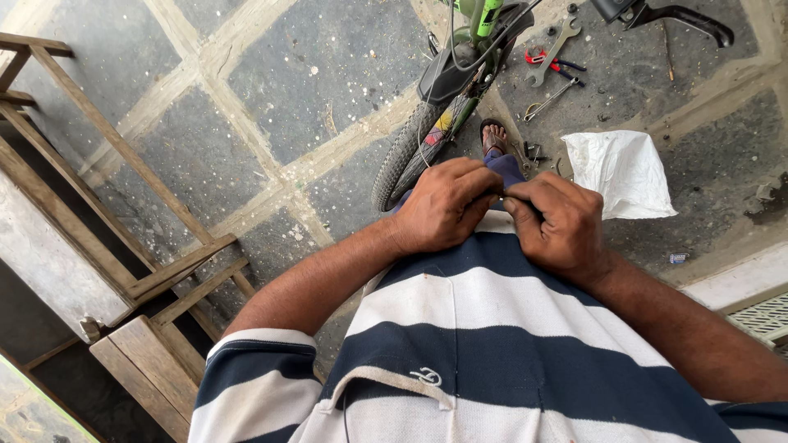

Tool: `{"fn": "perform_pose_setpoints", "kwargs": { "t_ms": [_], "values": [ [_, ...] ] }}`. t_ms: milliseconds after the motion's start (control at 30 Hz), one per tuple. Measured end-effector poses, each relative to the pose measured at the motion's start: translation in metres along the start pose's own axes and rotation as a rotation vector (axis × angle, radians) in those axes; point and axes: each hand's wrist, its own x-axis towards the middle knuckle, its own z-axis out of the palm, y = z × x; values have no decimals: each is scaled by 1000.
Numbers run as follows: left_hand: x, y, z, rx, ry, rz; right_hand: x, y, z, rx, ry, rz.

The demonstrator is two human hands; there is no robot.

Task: The person threads a wire through a cable housing and uses a pair of pliers to cut and pull the bicycle brake or derailleur cable.

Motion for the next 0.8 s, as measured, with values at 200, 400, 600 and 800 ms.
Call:
{"fn": "perform_pose_setpoints", "kwargs": {
  "t_ms": [200, 400, 600, 800],
  "values": [
    [8, 1, -17, -113, -42, -109, 6, 1, -13, 105, -25, 73],
    [-11, -3, -35, -172, 326, -181, 5, 5, -20, 161, 26, 203],
    [-35, -3, -10, -298, 46, -606, 6, 3, -21, 153, 21, 151],
    [-36, -25, 36, -1169, 193, -595, 11, -10, -13, 95, -65, 139]
  ]
}}
